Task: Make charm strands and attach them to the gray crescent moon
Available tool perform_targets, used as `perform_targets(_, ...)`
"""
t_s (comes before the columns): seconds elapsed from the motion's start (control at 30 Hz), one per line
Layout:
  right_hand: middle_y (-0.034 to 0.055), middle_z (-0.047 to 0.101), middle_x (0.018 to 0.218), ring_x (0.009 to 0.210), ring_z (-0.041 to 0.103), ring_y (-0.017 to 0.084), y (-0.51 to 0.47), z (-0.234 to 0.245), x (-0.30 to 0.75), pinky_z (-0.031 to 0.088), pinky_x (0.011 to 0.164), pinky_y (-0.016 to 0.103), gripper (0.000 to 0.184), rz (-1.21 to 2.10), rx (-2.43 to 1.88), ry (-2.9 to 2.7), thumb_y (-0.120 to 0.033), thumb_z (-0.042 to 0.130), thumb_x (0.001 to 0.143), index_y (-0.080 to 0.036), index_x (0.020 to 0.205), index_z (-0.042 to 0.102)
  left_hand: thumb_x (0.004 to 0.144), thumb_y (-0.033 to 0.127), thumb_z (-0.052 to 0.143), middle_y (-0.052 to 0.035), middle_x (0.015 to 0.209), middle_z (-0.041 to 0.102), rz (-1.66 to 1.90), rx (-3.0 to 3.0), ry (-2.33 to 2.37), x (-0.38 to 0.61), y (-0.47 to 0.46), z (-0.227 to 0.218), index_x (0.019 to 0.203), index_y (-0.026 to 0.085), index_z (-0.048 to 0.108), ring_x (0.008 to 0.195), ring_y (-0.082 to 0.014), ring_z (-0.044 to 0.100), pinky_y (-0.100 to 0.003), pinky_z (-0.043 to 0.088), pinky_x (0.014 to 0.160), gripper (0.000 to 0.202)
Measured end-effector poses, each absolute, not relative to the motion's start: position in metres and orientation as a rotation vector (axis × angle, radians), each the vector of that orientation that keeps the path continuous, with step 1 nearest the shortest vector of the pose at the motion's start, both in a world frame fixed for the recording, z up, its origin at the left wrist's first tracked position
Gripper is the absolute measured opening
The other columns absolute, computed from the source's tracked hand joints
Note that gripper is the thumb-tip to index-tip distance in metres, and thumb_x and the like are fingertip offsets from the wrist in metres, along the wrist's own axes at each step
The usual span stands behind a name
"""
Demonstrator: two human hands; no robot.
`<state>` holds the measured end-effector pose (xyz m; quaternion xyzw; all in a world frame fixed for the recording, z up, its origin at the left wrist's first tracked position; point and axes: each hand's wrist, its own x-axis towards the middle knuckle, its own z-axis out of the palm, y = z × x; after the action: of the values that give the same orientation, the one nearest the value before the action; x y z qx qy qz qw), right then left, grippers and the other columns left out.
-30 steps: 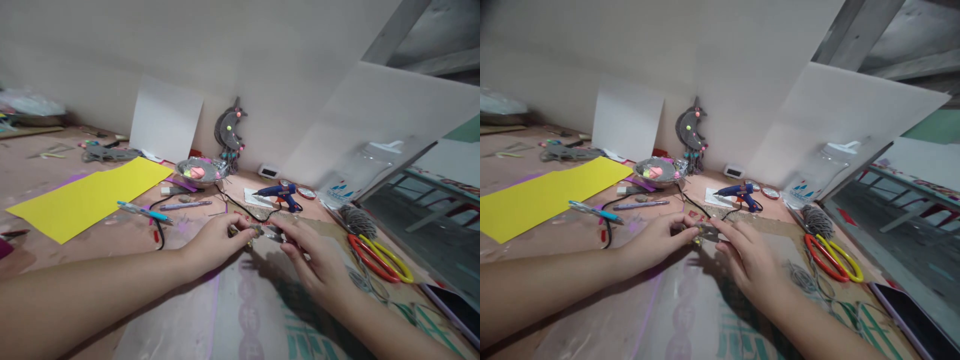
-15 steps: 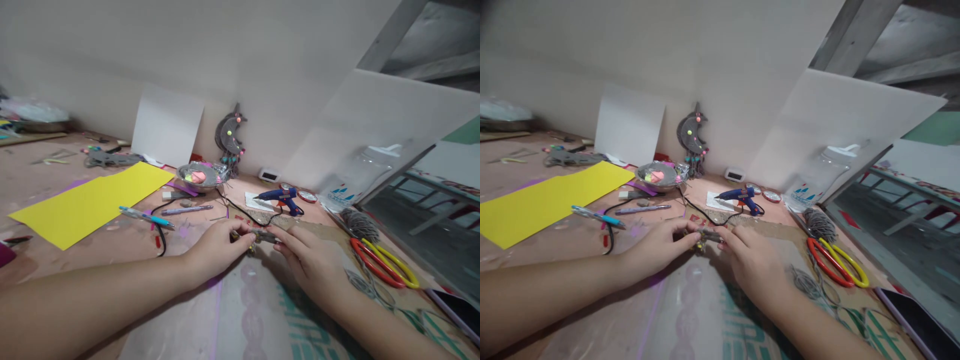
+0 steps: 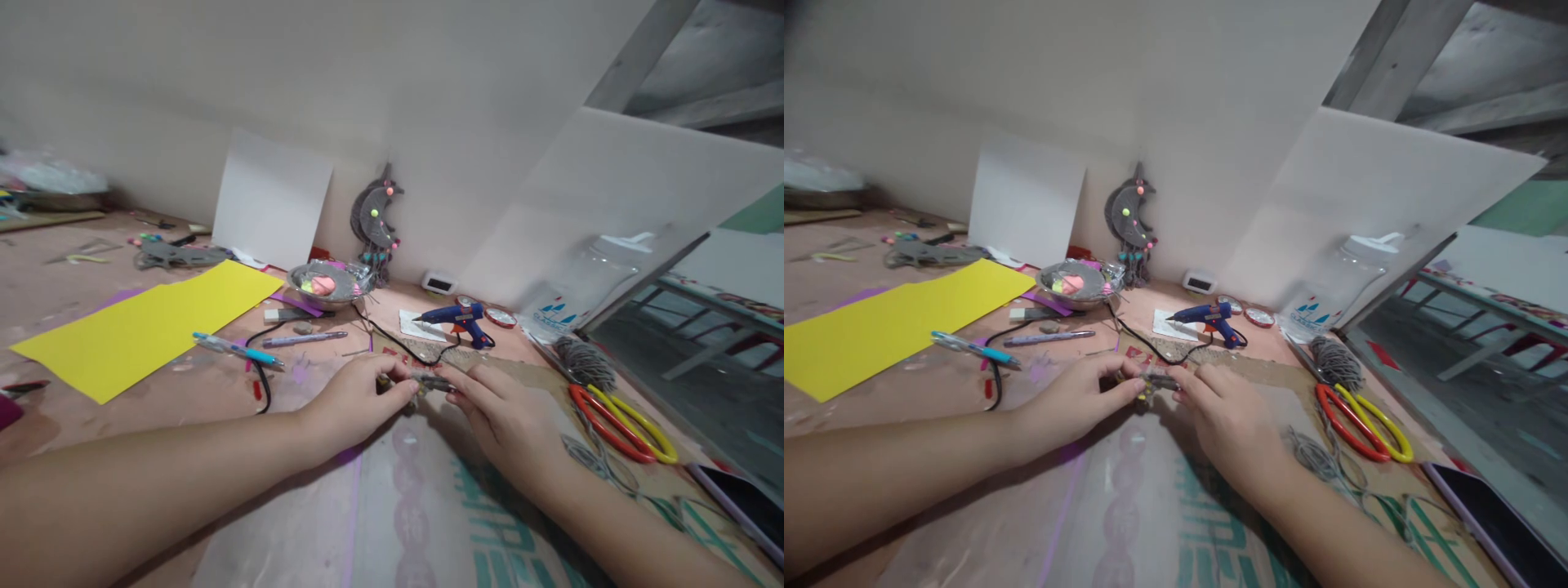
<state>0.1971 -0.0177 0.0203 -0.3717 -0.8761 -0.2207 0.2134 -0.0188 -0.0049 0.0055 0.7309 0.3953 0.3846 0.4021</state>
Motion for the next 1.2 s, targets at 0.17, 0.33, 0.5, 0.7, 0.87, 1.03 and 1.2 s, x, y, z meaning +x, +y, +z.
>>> perform_targets(0.17,0.007,0.063,0.079,0.069,0.058,0.019,-0.0166,0.0204,0.1983,0.042,0.057,0.028,0.022,-0.61,-1.01,-2.449,-0.018,0.046,0.092,-0.016,0.108,0.06,0.085,0.03,0.052,-0.0003,0.08,0.066,0.979,1.854,1.004,-0.0186,-0.0046,0.004,0.08,0.018,0.063,0.078,-0.0154,0.06,-0.026,0.043,0.073,0.017)
perform_targets(0.33,0.0064,0.063,0.079,0.069,0.058,0.018,-0.0155,0.0201,0.1976,0.043,0.058,0.027,0.021,-0.589,-1.011,-2.456,-0.018,0.047,0.091,-0.016,0.108,0.06,0.085,0.03,0.052,-0.0008,0.08,0.067,0.959,1.849,1.013,-0.0195,-0.0055,0.0047,0.08,0.018,0.063,0.078,-0.0158,0.06,-0.026,0.043,0.073,0.017)
perform_targets(0.5,0.0067,0.063,0.08,0.07,0.059,0.017,-0.0153,0.0205,0.197,0.043,0.058,0.027,0.021,-0.554,-0.991,-2.447,-0.018,0.046,0.091,-0.016,0.107,0.06,0.084,0.03,0.052,-0.0011,0.081,0.067,0.952,1.853,1.012,-0.0195,-0.0054,0.0054,0.079,0.018,0.063,0.079,-0.0163,0.06,-0.027,0.044,0.073,0.017)
perform_targets(0.7,0.0038,0.059,0.074,0.065,0.056,0.015,-0.0171,0.02,0.1984,0.043,0.056,0.025,0.024,-0.488,-1.045,-2.427,-0.02,0.045,0.092,-0.018,0.111,0.06,0.084,0.031,0.052,-0.0007,0.08,0.067,0.952,1.801,1.01,-0.0186,-0.0052,0.0054,0.08,0.017,0.063,0.078,-0.0157,0.061,-0.026,0.044,0.072,0.018)
perform_targets(0.87,0.0027,0.057,0.071,0.063,0.055,0.015,-0.0175,0.021,0.1966,0.042,0.055,0.025,0.027,-0.47,-1.091,-2.439,-0.022,0.043,0.093,-0.018,0.115,0.058,0.084,0.03,0.052,-0.0012,0.081,0.067,0.97,1.796,1.007,-0.019,-0.0055,0.0066,0.08,0.017,0.063,0.078,-0.0159,0.06,-0.026,0.044,0.072,0.018)
perform_targets(1.03,0.004,0.059,0.072,0.062,0.055,0.016,-0.0165,0.0217,0.1957,0.041,0.055,0.026,0.025,-0.565,-1.06,-2.438,-0.022,0.043,0.093,-0.017,0.109,0.061,0.085,0.029,0.051,-0.0013,0.079,0.066,0.991,1.825,1.011,-0.0188,-0.006,0.0058,0.078,0.017,0.062,0.077,-0.016,0.06,-0.026,0.044,0.071,0.018)
perform_targets(1.2,0.0045,0.059,0.07,0.062,0.055,0.016,-0.0163,0.0226,0.1959,0.041,0.055,0.026,0.024,-0.627,-1.038,-2.452,-0.021,0.043,0.092,-0.016,0.107,0.062,0.086,0.03,0.049,-0.0013,0.078,0.066,0.972,1.829,1.003,-0.0185,-0.0056,0.0037,0.078,0.017,0.061,0.076,-0.0159,0.06,-0.026,0.044,0.071,0.019)
